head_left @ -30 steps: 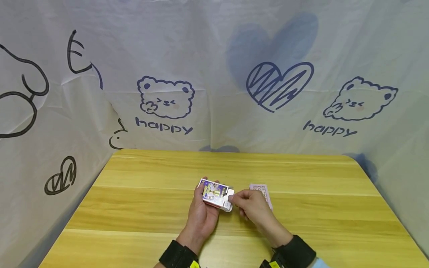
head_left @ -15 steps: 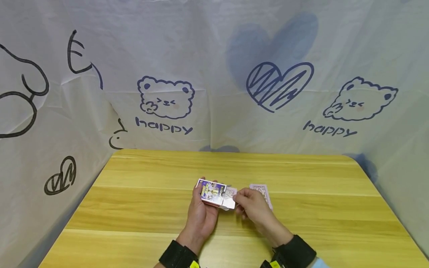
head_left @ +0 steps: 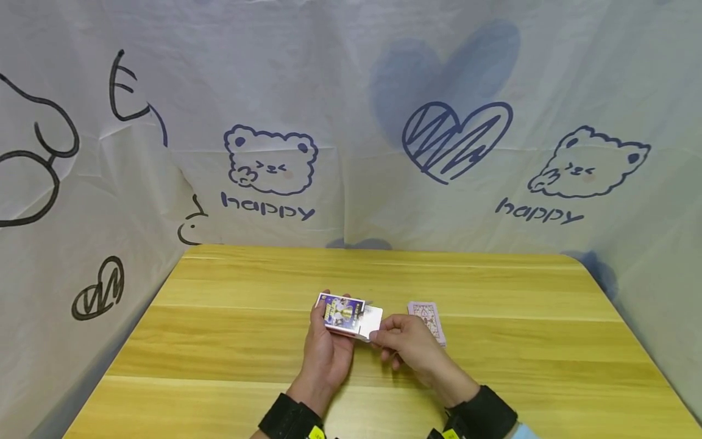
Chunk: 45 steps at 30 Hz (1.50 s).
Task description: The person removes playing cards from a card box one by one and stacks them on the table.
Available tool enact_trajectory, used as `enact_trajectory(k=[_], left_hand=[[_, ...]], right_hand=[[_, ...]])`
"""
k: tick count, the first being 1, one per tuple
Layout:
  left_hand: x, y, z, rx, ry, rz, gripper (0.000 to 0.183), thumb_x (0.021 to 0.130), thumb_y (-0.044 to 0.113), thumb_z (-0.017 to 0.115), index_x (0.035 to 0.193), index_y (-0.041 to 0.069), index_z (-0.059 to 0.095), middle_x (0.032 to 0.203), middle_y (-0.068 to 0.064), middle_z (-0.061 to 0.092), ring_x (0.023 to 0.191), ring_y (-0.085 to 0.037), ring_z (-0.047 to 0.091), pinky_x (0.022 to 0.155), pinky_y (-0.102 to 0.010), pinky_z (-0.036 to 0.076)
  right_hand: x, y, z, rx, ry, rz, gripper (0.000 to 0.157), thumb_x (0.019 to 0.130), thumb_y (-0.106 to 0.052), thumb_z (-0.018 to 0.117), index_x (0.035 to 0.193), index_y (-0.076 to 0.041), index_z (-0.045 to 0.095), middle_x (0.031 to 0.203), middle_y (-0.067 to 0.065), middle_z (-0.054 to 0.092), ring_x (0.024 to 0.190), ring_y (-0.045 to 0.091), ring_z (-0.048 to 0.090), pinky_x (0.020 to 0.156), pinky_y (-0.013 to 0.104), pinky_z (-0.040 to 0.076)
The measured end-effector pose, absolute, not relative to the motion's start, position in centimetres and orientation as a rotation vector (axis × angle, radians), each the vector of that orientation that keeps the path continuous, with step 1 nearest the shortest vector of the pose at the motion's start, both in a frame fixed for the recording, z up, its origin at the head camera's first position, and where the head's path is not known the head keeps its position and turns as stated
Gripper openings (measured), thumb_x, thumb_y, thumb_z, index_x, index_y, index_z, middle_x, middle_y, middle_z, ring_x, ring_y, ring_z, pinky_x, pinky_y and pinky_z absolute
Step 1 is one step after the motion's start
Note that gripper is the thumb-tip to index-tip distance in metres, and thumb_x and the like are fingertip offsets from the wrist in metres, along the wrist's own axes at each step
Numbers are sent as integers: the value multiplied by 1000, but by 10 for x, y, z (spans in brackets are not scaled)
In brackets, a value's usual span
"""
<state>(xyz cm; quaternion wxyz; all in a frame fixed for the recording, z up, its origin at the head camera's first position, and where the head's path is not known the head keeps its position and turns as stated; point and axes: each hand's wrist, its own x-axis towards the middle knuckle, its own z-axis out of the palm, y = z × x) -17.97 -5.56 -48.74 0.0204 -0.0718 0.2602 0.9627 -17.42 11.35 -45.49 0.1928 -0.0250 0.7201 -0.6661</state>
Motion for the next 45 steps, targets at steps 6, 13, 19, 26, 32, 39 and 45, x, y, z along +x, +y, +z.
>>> enact_trajectory(k=[6, 13, 19, 26, 32, 39, 45], left_hand=[[-180, -57, -489, -197, 803, 2995, 56, 104, 39, 39, 151, 20, 17, 152, -20, 24, 139, -33, 29, 109, -37, 42], [-179, -58, -488, -221, 810, 2989, 55, 104, 39, 38, 152, 23, 19, 153, -19, 25, 137, -29, 34, 109, -36, 41], [-180, -58, -488, -187, 817, 2997, 55, 104, 39, 37, 153, 22, 17, 154, -21, 20, 138, -30, 32, 110, -37, 40], [-180, -60, -488, -180, 824, 2992, 57, 104, 41, 36, 153, 22, 15, 156, -21, 18, 140, -32, 28, 110, -36, 41], [-180, -61, -488, -230, 833, 3000, 57, 103, 42, 38, 153, 22, 19, 155, -18, 23, 137, -27, 35, 109, -35, 42], [-181, -63, -488, -232, 795, 3023, 57, 104, 41, 38, 153, 22, 17, 156, -17, 22, 134, -25, 39, 109, -35, 42], [-185, -67, -488, -268, 755, 3064, 57, 103, 40, 39, 153, 20, 18, 155, -17, 23, 135, -26, 38, 109, -34, 42]], right_hand=[[-176, 116, -457, -19, 1978, -1918, 25, 84, -16, 72, 90, 5, 60, 81, 15, 70, 55, 13, 58, 40, 22, 45], [-178, 116, -459, 26, 1948, -1939, 26, 80, -10, 74, 95, 7, 61, 75, 11, 64, 56, 13, 58, 40, 21, 45], [-178, 115, -459, 67, 1944, -1961, 24, 83, -12, 72, 94, 7, 64, 78, 10, 63, 56, 12, 54, 40, 20, 45], [-179, 117, -457, 107, 1933, -1985, 22, 82, -11, 72, 93, 6, 64, 78, 9, 64, 56, 12, 54, 40, 20, 44], [-184, 124, -453, 169, 1993, -2005, 20, 82, -11, 72, 92, 4, 66, 75, 6, 62, 57, 13, 54, 41, 21, 43], [-187, 128, -450, 168, 2013, -2028, 17, 84, -11, 70, 92, 3, 66, 73, 6, 61, 57, 13, 53, 41, 21, 42], [-191, 141, -443, 213, 1993, -2098, 17, 89, -13, 65, 95, 2, 62, 74, 9, 63, 60, 16, 56, 43, 23, 46]])
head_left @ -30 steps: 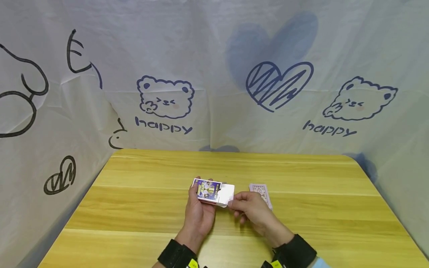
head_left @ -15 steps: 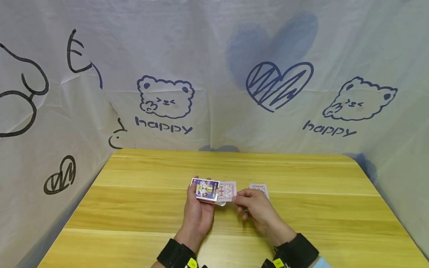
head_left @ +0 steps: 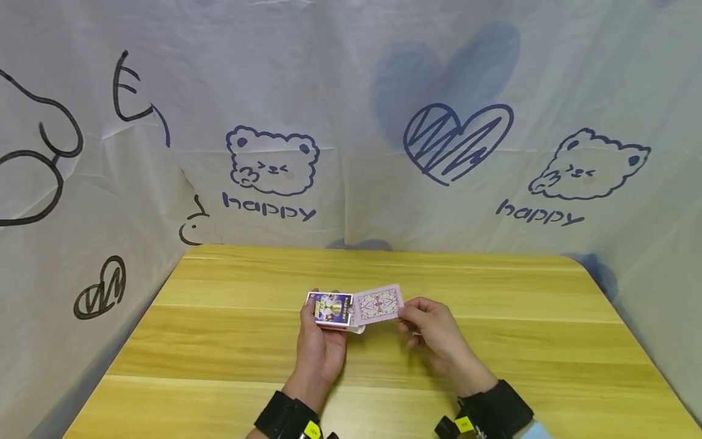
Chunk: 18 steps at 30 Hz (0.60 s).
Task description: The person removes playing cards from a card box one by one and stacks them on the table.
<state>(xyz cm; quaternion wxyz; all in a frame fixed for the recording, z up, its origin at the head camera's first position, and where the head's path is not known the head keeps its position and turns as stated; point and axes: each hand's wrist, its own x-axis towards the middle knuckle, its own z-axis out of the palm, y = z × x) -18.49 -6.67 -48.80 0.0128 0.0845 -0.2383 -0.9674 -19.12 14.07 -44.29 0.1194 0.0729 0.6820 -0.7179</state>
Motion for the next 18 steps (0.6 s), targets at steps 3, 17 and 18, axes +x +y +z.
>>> enact_trajectory(k=[3, 17, 18], left_hand=[[-185, -67, -488, 290, -745, -3026, 56, 103, 39, 39, 152, 21, 19, 155, -17, 25, 134, -26, 38, 109, -35, 43], [-181, -60, -489, 271, -819, -3068, 55, 103, 41, 38, 152, 23, 20, 154, -16, 26, 137, -26, 36, 110, -36, 41], [-181, -59, -489, 268, -815, -3065, 55, 103, 41, 38, 152, 22, 20, 154, -16, 27, 137, -27, 35, 109, -37, 42]], right_hand=[[-197, 153, -436, 223, 2022, -2137, 19, 90, -12, 64, 101, 4, 60, 75, 8, 65, 62, 14, 57, 44, 22, 48], [-230, 219, -437, 143, 2344, -1797, 35, 96, -23, 59, 123, 0, 60, 96, 14, 58, 74, 17, 54, 54, 24, 51], [-232, 222, -438, 104, 2366, -1742, 34, 97, -23, 58, 122, 0, 61, 97, 16, 58, 76, 19, 54, 55, 26, 51]])
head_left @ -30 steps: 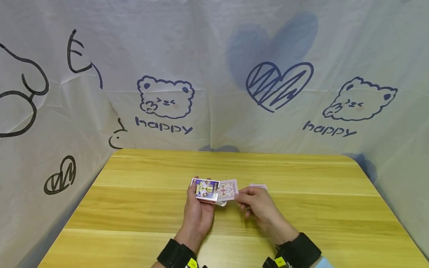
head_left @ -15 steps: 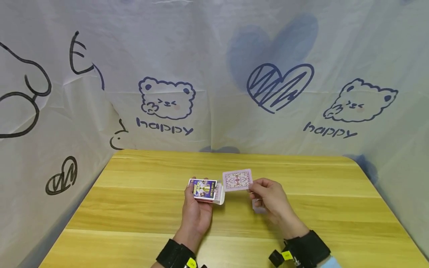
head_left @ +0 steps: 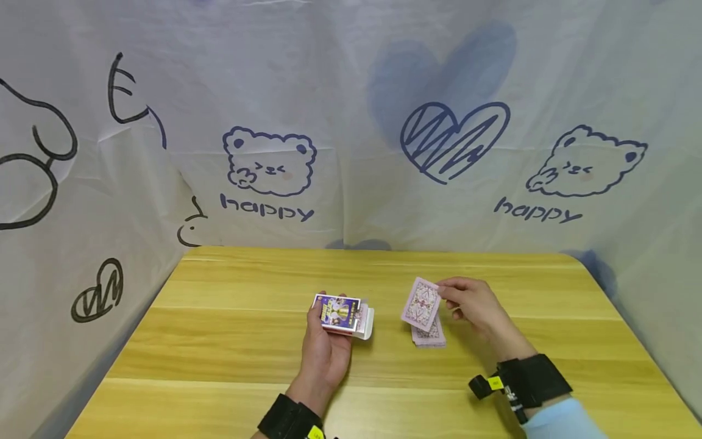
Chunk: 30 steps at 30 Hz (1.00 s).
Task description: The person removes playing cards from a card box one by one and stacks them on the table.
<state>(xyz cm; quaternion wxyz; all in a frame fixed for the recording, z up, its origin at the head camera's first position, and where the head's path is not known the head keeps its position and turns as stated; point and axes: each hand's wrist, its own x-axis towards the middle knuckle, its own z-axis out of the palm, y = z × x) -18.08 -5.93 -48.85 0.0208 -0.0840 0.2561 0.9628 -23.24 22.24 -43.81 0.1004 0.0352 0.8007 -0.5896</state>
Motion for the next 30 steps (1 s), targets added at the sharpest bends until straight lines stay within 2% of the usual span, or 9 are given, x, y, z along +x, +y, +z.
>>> enact_trajectory(k=[4, 11, 21, 30], left_hand=[[-180, -58, -488, -252, 786, 2984, 54, 104, 39, 38, 152, 22, 20, 153, -17, 26, 137, -27, 35, 109, -37, 42], [-179, -56, -489, -240, 790, 2966, 55, 104, 39, 38, 153, 24, 20, 155, -18, 23, 133, -24, 41, 110, -36, 41], [-178, -56, -488, -243, 787, 2963, 56, 103, 38, 40, 152, 23, 20, 155, -18, 24, 133, -25, 41, 109, -38, 42], [-177, -56, -488, -219, 781, 2948, 57, 103, 39, 40, 153, 25, 18, 156, -18, 22, 134, -26, 39, 110, -38, 41]], right_hand=[[-241, 233, -442, 8, 2397, -1599, 30, 97, -20, 56, 117, 2, 62, 95, 19, 56, 77, 24, 52, 56, 27, 49], [-251, 239, -445, -30, 2317, -1521, 23, 97, -16, 57, 110, 2, 63, 89, 13, 56, 68, 20, 47, 54, 27, 43], [-266, 236, -456, -27, 2453, -1392, 18, 94, -13, 61, 105, 0, 65, 86, 13, 58, 63, 20, 47, 52, 26, 38], [-267, 228, -466, -55, 2532, -1342, 13, 93, -11, 62, 98, -2, 68, 82, 8, 59, 66, 21, 50, 53, 26, 40]])
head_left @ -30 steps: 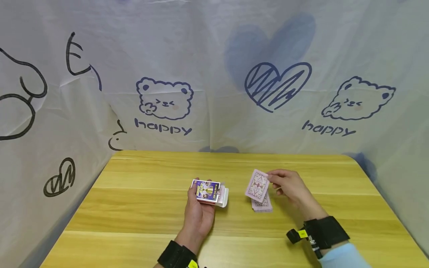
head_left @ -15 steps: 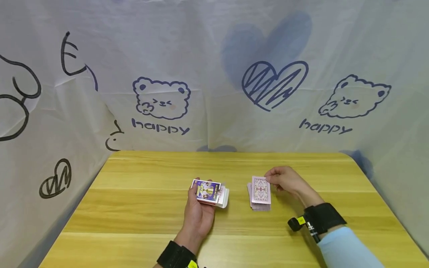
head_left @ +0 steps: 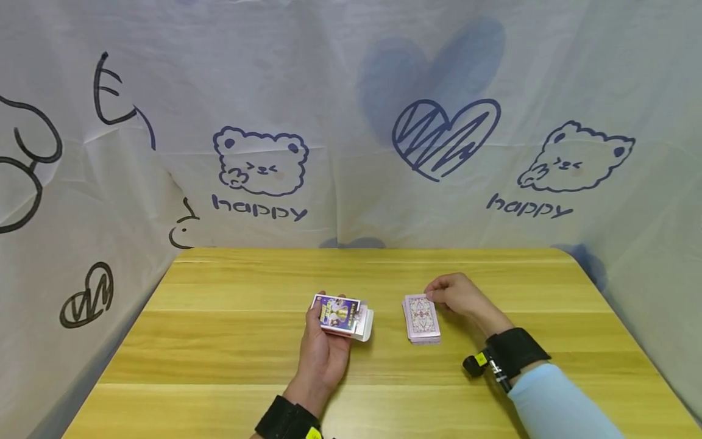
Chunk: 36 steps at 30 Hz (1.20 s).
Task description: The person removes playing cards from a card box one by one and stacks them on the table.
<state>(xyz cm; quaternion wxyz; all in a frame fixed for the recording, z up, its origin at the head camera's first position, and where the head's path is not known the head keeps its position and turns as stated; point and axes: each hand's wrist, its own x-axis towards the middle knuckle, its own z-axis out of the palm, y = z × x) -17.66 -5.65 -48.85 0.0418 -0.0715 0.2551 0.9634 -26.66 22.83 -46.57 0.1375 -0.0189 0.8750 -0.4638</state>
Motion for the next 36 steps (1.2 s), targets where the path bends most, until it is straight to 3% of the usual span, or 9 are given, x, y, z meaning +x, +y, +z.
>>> enact_trajectory(k=[18, 25, 36], left_hand=[[-176, -56, -488, -239, 779, 2952, 57, 102, 39, 42, 153, 25, 19, 155, -19, 24, 134, -27, 39, 110, -38, 41], [-176, -56, -488, -239, 785, 2944, 58, 103, 41, 40, 154, 25, 18, 155, -19, 22, 135, -27, 37, 111, -38, 40], [-177, -56, -489, -238, 772, 2944, 58, 103, 39, 42, 153, 22, 18, 155, -19, 22, 137, -27, 35, 110, -38, 41]], right_hand=[[-263, 218, -475, -59, 2698, -1189, 6, 89, -11, 65, 89, -8, 70, 80, 8, 59, 63, 20, 49, 51, 27, 39], [-263, 218, -476, -74, 2722, -1157, 5, 88, -12, 67, 89, -9, 71, 85, 8, 61, 69, 21, 50, 54, 27, 40], [-261, 221, -470, 29, 2690, -1225, 18, 91, -21, 66, 99, -6, 70, 90, 11, 62, 68, 22, 52, 54, 28, 44]])
